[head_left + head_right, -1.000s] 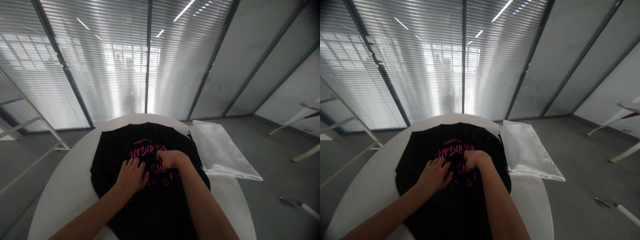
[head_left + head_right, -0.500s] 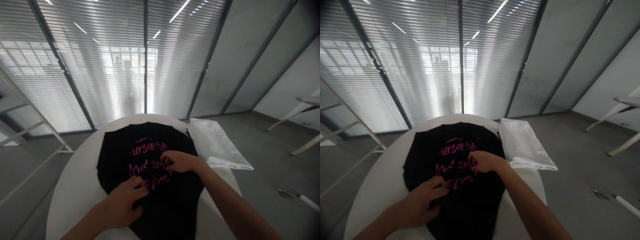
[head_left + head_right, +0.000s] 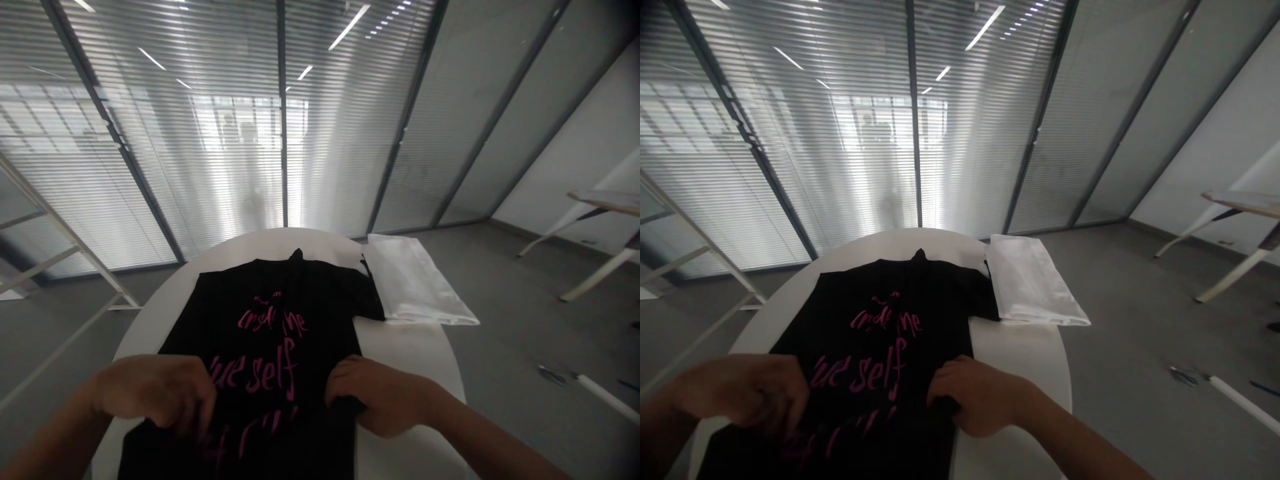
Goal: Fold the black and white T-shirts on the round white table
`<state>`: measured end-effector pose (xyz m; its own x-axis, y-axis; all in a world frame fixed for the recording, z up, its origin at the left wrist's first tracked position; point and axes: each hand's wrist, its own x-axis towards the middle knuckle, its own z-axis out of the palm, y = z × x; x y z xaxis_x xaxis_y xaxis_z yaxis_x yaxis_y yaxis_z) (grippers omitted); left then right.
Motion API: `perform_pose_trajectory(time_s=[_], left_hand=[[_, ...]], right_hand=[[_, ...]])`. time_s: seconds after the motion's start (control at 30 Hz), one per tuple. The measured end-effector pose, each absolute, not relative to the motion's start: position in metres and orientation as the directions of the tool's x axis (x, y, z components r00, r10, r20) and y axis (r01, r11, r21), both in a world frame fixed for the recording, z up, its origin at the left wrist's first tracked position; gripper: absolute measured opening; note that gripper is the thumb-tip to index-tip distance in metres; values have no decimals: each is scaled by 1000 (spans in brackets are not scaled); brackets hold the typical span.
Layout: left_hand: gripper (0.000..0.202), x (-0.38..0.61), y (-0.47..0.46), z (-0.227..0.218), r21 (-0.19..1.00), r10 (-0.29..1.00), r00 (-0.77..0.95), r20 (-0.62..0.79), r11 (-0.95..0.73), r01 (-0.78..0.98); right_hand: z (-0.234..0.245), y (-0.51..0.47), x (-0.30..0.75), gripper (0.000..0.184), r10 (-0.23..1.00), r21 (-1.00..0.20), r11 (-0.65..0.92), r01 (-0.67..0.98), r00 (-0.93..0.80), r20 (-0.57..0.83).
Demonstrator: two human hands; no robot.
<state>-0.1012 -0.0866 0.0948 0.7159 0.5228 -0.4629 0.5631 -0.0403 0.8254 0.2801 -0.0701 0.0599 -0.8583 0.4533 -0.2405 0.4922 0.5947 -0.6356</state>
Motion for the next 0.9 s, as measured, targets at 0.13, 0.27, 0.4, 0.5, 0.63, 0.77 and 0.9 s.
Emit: perform_pose_trajectory(time_s=[0.13, 0.27, 0.4, 0.5, 0.63, 0.77, 0.9], left_hand=[[38, -86, -52, 103, 824, 650, 635, -419, -21, 565], [43, -70, 13, 57, 559, 938, 345, 44, -309, 769], [58, -70, 63, -13, 338, 973, 195, 123, -226, 913], [62, -76, 77, -46, 202, 995, 75, 66, -87, 976], [60, -87, 84, -58, 124, 997, 65, 47, -70, 990], [60, -96, 90, -60, 97, 998, 48, 50, -53, 994], [60, -101, 93, -61, 67, 997, 44, 57, -48, 997]], right_hand=[[70, -48, 283, 45, 340, -827, 391, 404, -898, -278], [63, -3, 286, 40, 574, -839, 309, 448, -791, -211], [48, 51, 284, 35, 925, -360, 342, 868, -378, -33], [40, 86, 282, 38, 983, -77, 174, 982, -177, -40], [30, 119, 280, 42, 995, 16, 53, 998, -51, -90], [20, 142, 277, 44, 987, 20, -10, 1000, 13, -161], [26, 157, 278, 38, 978, -36, 17, 999, -24, -205]])
